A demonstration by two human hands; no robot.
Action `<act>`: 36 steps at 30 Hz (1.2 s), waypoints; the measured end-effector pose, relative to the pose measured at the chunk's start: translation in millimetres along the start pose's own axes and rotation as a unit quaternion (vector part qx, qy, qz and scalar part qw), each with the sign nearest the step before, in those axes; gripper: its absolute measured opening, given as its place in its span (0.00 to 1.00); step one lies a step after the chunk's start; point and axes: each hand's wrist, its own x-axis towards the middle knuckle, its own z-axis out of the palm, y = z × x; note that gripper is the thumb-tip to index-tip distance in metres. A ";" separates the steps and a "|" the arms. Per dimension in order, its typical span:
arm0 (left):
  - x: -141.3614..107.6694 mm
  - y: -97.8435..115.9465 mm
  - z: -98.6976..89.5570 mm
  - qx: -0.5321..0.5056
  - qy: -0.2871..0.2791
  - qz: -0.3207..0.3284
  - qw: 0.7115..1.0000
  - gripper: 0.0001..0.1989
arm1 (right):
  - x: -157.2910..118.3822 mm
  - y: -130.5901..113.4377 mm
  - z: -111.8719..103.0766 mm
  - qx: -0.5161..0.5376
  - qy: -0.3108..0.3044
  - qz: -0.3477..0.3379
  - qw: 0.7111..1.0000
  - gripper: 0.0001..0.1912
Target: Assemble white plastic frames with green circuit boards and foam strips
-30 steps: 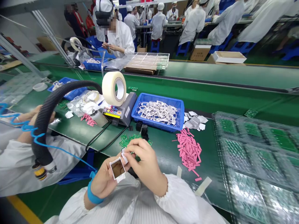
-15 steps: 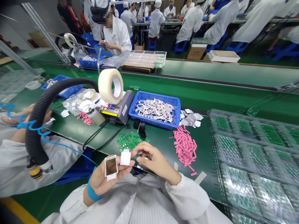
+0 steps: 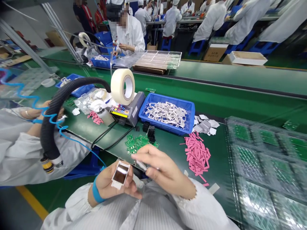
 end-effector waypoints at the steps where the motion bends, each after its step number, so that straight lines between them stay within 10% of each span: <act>1: 0.9 -1.8 -1.1 0.002 0.008 -0.002 1.000 0.20 | 2.4 -7.1 -4.3 -0.084 -0.022 -0.034 0.996 0.18; 5: 6.5 -8.4 -3.5 0.008 0.020 -0.014 1.000 0.20 | 12.7 -22.0 -9.5 -0.269 -0.084 -0.119 0.952 0.12; 14: 9.5 -9.1 -0.7 0.022 0.023 -0.012 0.999 0.21 | 13.3 -14.6 -0.2 -0.279 -0.088 -0.161 0.943 0.09; 19: 12.1 -14.0 -9.5 0.030 0.012 0.015 0.999 0.17 | -0.1 -15.4 -3.2 -0.293 -0.102 -0.101 0.945 0.20; 22: 13.4 -18.1 -16.4 0.040 -0.002 0.009 0.999 0.20 | -20.3 3.9 -28.4 -0.309 -0.031 0.063 0.948 0.19; 27: 16.1 -20.0 -19.3 0.023 -0.042 0.022 0.999 0.19 | -61.1 69.3 -87.4 -0.452 0.135 0.331 0.817 0.03; 31: 18.7 -15.3 -13.5 -0.023 -0.096 0.030 0.995 0.17 | -69.7 98.5 -97.9 -0.474 0.164 0.341 0.795 0.08; 36: 20.0 -10.5 -9.5 0.018 -0.019 0.079 0.997 0.21 | -40.6 50.7 -54.6 -0.411 0.156 0.243 0.865 0.08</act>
